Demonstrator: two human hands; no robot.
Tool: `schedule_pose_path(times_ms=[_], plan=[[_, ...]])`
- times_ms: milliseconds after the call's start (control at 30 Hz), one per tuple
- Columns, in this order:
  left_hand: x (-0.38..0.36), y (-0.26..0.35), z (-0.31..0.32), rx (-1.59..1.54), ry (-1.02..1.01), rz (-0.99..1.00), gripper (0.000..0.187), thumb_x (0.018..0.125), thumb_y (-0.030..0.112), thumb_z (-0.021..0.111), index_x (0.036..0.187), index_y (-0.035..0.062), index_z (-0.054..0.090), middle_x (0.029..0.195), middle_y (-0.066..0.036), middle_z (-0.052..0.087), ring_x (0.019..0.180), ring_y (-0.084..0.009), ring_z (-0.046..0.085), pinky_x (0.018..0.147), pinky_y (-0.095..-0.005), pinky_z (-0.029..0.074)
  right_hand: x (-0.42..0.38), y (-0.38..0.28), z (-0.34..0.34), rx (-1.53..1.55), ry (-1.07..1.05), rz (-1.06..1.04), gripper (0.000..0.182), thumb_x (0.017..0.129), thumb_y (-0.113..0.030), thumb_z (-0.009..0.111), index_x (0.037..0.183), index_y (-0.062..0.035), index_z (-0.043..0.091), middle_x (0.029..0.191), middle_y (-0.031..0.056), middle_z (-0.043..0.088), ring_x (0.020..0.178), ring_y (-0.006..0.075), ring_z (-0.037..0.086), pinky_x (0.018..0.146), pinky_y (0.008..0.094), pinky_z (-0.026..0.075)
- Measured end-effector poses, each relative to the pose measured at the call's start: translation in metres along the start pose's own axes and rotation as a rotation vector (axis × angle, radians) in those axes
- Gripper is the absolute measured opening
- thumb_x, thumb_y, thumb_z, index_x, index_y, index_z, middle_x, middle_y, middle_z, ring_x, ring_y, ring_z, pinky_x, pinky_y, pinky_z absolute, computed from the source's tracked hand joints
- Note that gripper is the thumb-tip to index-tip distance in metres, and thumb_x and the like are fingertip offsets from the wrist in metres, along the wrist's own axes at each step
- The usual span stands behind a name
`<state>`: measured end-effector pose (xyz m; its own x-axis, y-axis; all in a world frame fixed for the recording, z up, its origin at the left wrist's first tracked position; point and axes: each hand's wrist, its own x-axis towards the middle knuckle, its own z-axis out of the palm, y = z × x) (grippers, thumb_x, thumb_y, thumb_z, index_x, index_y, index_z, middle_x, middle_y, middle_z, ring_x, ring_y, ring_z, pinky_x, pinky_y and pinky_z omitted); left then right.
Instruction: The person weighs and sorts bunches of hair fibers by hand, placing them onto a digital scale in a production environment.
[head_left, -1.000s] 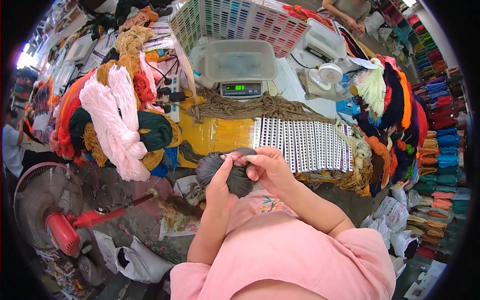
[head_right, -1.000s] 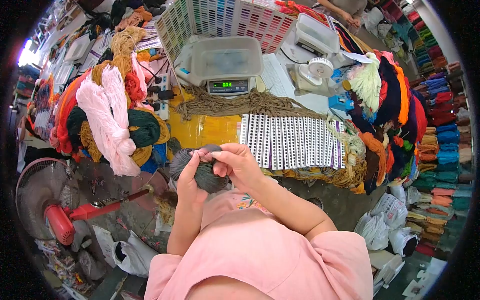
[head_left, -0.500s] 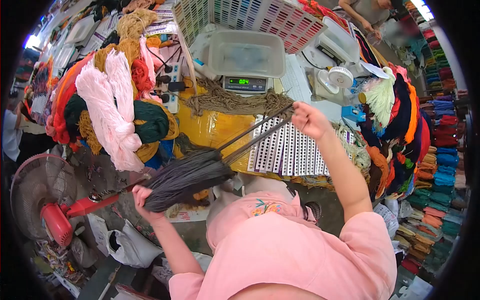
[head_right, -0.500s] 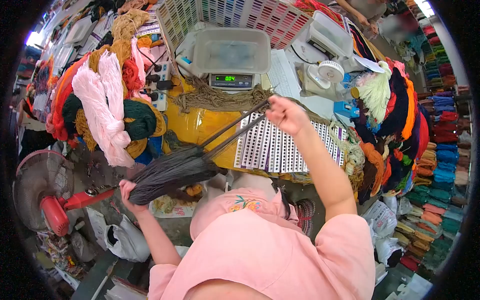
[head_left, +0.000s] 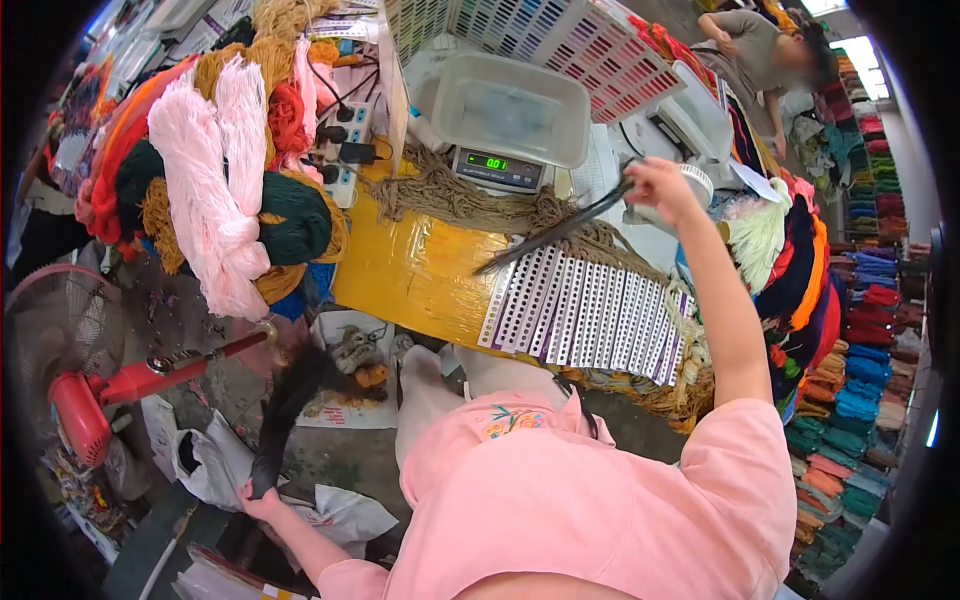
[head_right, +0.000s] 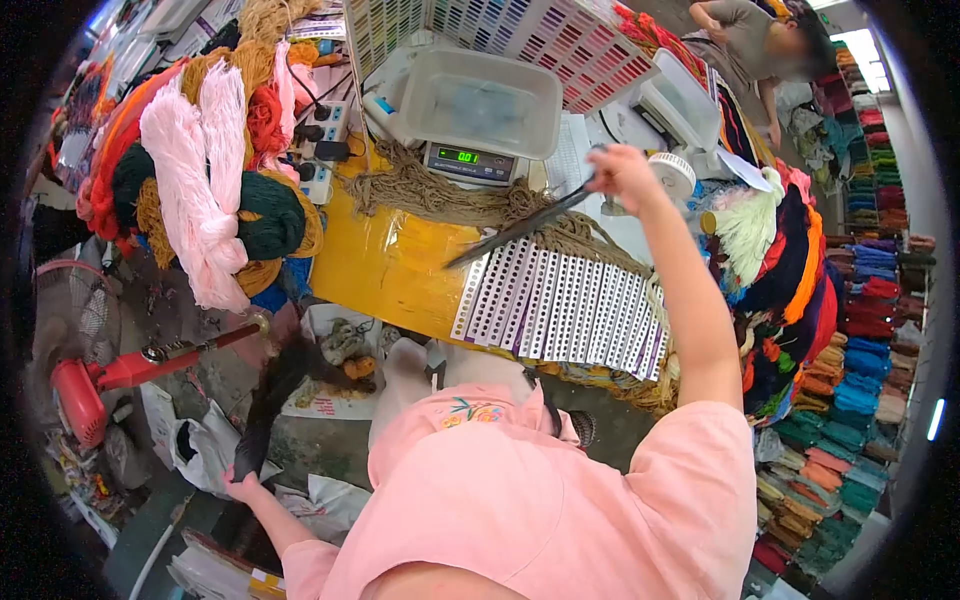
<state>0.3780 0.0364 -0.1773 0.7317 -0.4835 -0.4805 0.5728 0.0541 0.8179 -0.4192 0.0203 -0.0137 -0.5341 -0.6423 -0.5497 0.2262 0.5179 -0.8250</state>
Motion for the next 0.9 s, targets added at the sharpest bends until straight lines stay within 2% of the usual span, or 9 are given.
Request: schedule_pose_path(times_ms=[67,100,200,367,467,633,700,800,900], plan=[[-0.027,-0.018,0.000,-0.260,-0.183,-0.348,0.012,0.069,0.007,0.049,0.060,0.0082,0.043,0.051,0.002,0.038,0.053,-0.0124,0.043,0.062,-0.0280,0.039,-0.018,-0.024,0.030,0.112,-0.187,-0.084,0.008,0.075,-0.010,0.049,0.074,-0.0021,0.050,0.059,0.0042,0.050,0.049,0.0126,0.049,0.052,0.0280,0.047],[-0.054,-0.032,0.017,-0.146,-0.060,-0.273,0.011,0.075,0.012,0.050,0.065,0.0073,0.047,0.048,0.004,0.035,0.049,-0.0092,0.039,0.059,-0.0248,0.039,-0.022,-0.043,0.032,0.124,-0.196,-0.196,0.010,0.077,-0.012,0.047,0.074,-0.0023,0.050,0.065,0.0056,0.052,0.054,0.0133,0.051,0.052,0.0282,0.047],[-0.082,-0.049,0.026,-0.218,-0.172,-0.493,0.015,0.080,0.017,0.046,0.081,0.0038,0.052,0.045,0.007,0.028,0.040,-0.0042,0.031,0.055,-0.0192,0.037,-0.006,-0.099,-0.001,0.170,-0.180,-0.394,0.013,0.078,-0.014,0.046,0.076,-0.0020,0.051,0.067,0.0071,0.054,0.064,0.0160,0.054,0.060,0.0293,0.047],[-0.118,-0.052,0.044,-0.084,-0.363,-0.629,0.024,0.082,0.019,0.039,0.096,0.0019,0.050,0.044,0.007,0.027,0.038,-0.0031,0.029,0.060,-0.0179,0.041,0.039,-0.154,-0.059,0.304,0.261,-0.711,0.009,0.077,-0.008,0.046,0.077,0.0000,0.049,0.069,0.0088,0.054,0.063,0.0173,0.054,0.059,0.0281,0.048],[-0.118,-0.055,0.036,-0.080,-0.591,-0.716,0.022,0.084,0.016,0.035,0.090,0.0024,0.050,0.043,0.006,0.028,0.035,-0.0042,0.029,0.066,-0.0263,0.046,0.039,-0.154,-0.027,0.150,0.291,-0.787,0.010,0.075,-0.010,0.049,0.071,-0.0018,0.051,0.063,0.0064,0.053,0.056,0.0158,0.054,0.054,0.0258,0.048],[-0.149,-0.069,0.058,-0.026,-0.538,-0.836,0.017,0.083,0.017,0.036,0.078,0.0050,0.048,0.052,0.001,0.040,0.048,-0.0101,0.043,0.067,-0.0331,0.044,0.068,-0.066,0.065,-0.513,0.147,-0.538,0.016,0.074,-0.017,0.050,0.074,-0.0017,0.053,0.062,0.0081,0.054,0.052,0.0113,0.052,0.047,0.0249,0.043],[-0.157,-0.078,0.064,0.059,-0.609,-0.833,0.015,0.081,0.020,0.041,0.076,0.0069,0.046,0.065,-0.003,0.047,0.061,-0.0152,0.050,0.065,-0.0351,0.043,0.099,-0.001,0.086,-0.930,0.150,-0.811,0.014,0.071,-0.014,0.049,0.071,-0.0015,0.053,0.070,0.0159,0.054,0.067,0.0276,0.054,0.057,0.0376,0.042],[-0.191,-0.080,0.100,0.151,-0.735,-0.887,0.011,0.077,0.019,0.046,0.079,0.0076,0.045,0.072,-0.005,0.049,0.072,-0.0205,0.051,0.063,-0.0388,0.043,0.100,0.074,0.107,-1.312,0.028,-0.521,0.014,0.069,-0.015,0.050,0.074,-0.0031,0.055,0.074,0.0146,0.054,0.070,0.0323,0.052,0.061,0.0393,0.042],[-0.224,-0.078,0.138,0.164,-0.836,-0.969,0.008,0.078,0.016,0.044,0.077,0.0072,0.045,0.063,-0.003,0.045,0.060,-0.0172,0.048,0.064,-0.0371,0.043,0.076,0.102,0.115,-0.961,0.274,-0.680,0.020,0.066,-0.011,0.054,0.084,-0.0018,0.053,0.087,0.0127,0.052,0.070,0.0287,0.053,0.061,0.0360,0.043]])
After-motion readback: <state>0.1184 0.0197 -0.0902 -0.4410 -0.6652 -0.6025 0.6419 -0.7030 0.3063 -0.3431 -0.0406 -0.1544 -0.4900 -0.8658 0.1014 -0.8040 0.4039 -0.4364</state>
